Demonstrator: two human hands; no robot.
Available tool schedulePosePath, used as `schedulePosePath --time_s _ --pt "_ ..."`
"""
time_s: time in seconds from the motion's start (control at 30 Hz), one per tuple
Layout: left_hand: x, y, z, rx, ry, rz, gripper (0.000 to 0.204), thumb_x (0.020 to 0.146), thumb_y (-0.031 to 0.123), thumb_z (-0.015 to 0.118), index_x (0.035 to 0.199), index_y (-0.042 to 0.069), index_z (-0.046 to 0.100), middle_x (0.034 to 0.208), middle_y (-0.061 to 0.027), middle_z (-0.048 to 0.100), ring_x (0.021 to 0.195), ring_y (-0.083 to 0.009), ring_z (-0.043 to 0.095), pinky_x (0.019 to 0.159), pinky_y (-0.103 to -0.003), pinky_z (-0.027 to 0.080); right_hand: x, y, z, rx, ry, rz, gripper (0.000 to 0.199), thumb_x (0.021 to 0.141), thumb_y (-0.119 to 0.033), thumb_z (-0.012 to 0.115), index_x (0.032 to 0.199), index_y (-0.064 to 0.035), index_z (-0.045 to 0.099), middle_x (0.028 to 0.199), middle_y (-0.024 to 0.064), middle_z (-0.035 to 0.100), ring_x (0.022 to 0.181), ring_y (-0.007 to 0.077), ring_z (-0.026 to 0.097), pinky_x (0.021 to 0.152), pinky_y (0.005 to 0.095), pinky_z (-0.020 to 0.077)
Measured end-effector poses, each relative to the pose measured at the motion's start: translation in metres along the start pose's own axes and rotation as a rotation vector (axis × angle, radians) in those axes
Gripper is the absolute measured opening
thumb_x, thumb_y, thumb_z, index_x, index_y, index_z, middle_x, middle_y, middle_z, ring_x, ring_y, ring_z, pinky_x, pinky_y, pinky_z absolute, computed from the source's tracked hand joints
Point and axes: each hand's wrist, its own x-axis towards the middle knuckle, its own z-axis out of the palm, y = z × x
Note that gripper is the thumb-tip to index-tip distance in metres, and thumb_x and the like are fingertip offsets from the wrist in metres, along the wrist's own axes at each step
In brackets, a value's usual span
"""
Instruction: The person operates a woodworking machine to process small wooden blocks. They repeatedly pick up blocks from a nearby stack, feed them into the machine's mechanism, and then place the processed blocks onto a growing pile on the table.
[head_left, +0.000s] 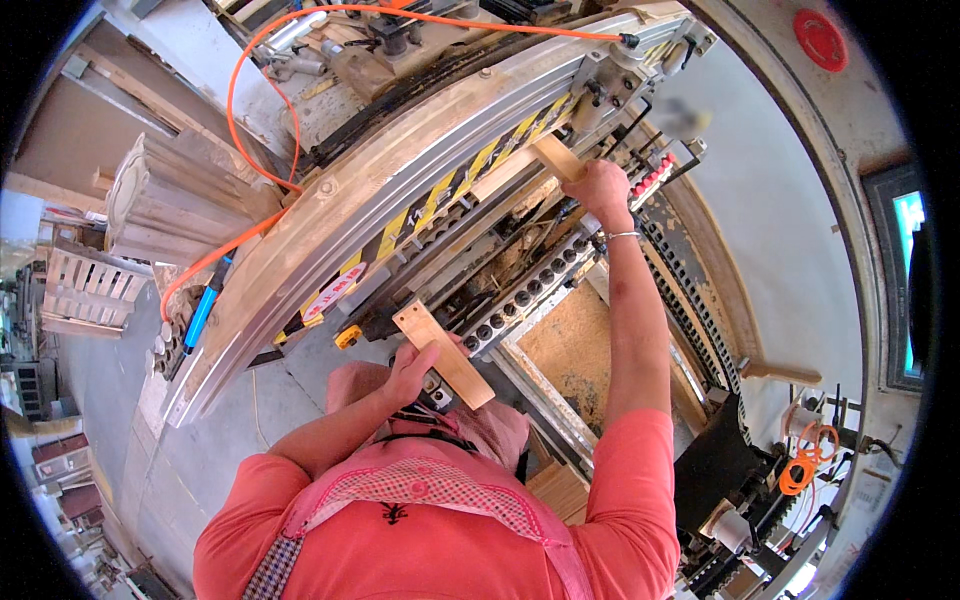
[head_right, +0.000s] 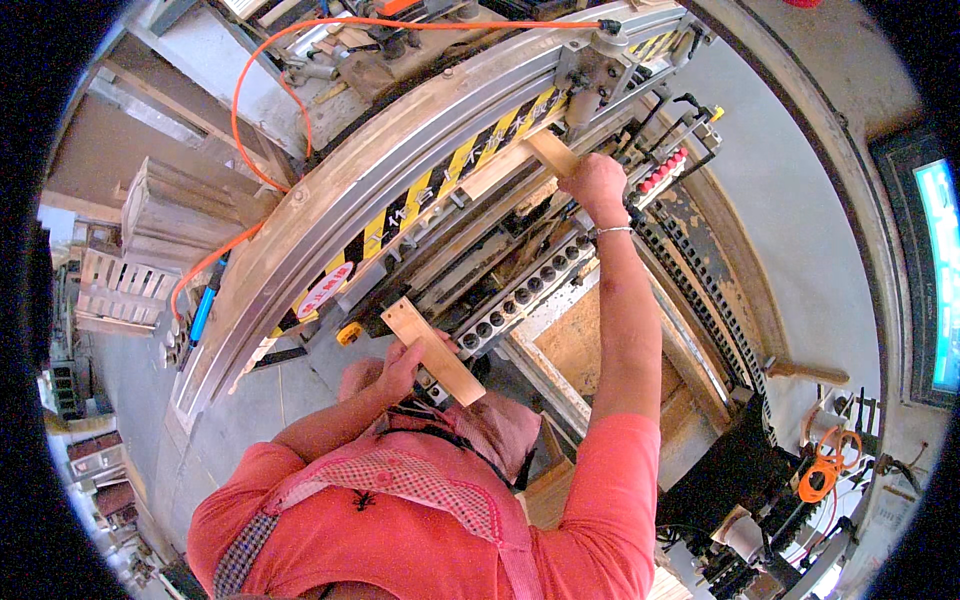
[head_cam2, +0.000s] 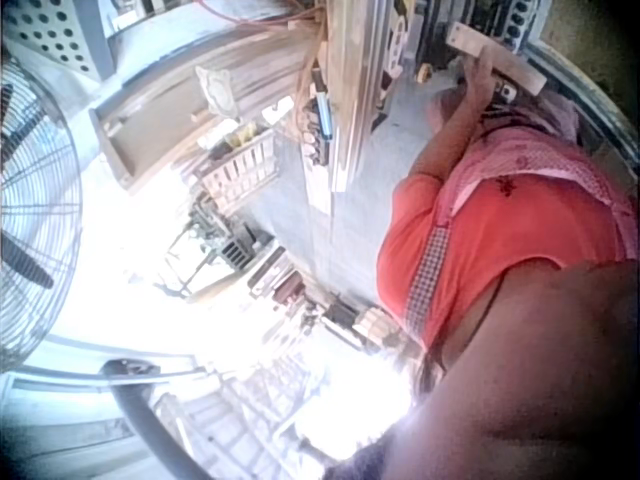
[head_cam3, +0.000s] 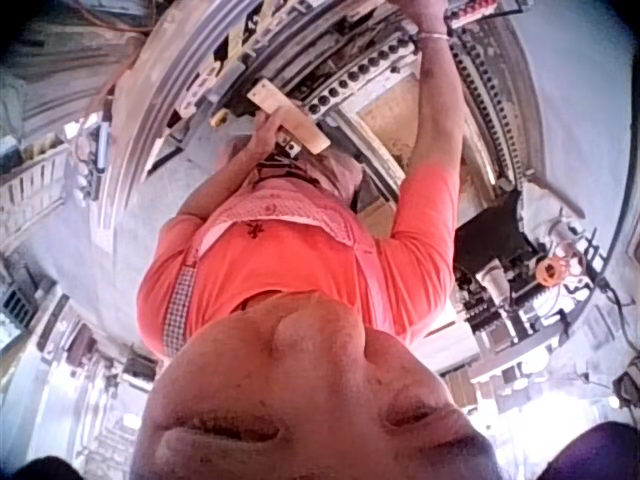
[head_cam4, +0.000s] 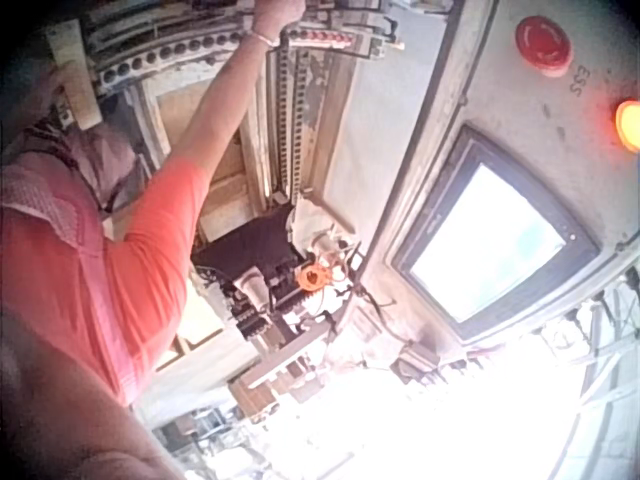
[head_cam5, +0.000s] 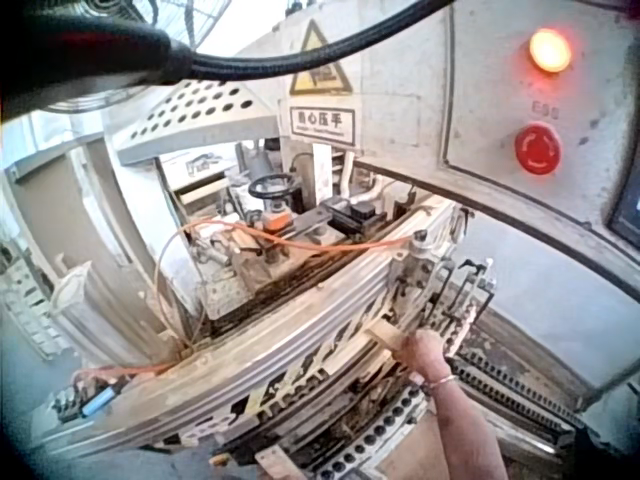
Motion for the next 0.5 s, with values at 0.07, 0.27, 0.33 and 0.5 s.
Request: schedulePosePath --time_s 0.07,0.27,0.33,0.5 --pt "0.000 0.002 0.001 0.002 -0.006 0.005 0.040 0.094 0.030 0.041 0.115 -0.003 0.049 0.104 -0.0151 0.060 0.097 -0.0243 0.059 0.088 -0.038 0.046 0.000 -0.002 -0.001 0.000 -0.009 -0.012 0.038 0.061 -0.038 0.068 0.076 -0.0037 0.068 0.075 0.0158 0.064 0.073 0.0307 0.063 0.069 0.0381 0.0516" --pt "0.001 0.001 0.000 -0.046 -0.032 -0.001 0.034 0.095 0.026 0.042 0.116 -0.001 0.049 0.104 -0.0118 0.060 0.097 -0.0193 0.058 0.086 -0.033 0.045 0.000 -0.005 -0.009 0.016 -0.025 -0.011 0.038 0.059 -0.038 0.069 0.075 -0.0039 0.068 0.075 0.0164 0.065 0.073 0.0319 0.063 0.069 0.0390 0.0513" --pt "0.001 0.000 -0.001 -0.039 -0.037 0.019 0.034 0.095 0.025 0.043 0.116 -0.001 0.049 0.104 -0.0109 0.060 0.096 -0.0182 0.058 0.086 -0.033 0.045 0.001 -0.004 -0.009 0.029 -0.007 -0.019 0.040 0.058 -0.040 0.070 0.076 -0.0041 0.067 0.075 0.0172 0.064 0.072 0.0325 0.063 0.069 0.0394 0.0510" --pt "0.000 0.005 0.001 0.008 -0.026 0.015 0.034 0.095 0.026 0.043 0.114 -0.001 0.050 0.103 -0.0096 0.060 0.095 -0.0168 0.057 0.085 -0.032 0.045 0.000 -0.001 -0.008 0.030 -0.015 -0.044 0.040 0.058 -0.039 0.071 0.077 -0.0039 0.068 0.078 0.0169 0.065 0.074 0.0321 0.063 0.070 0.0392 0.0511"
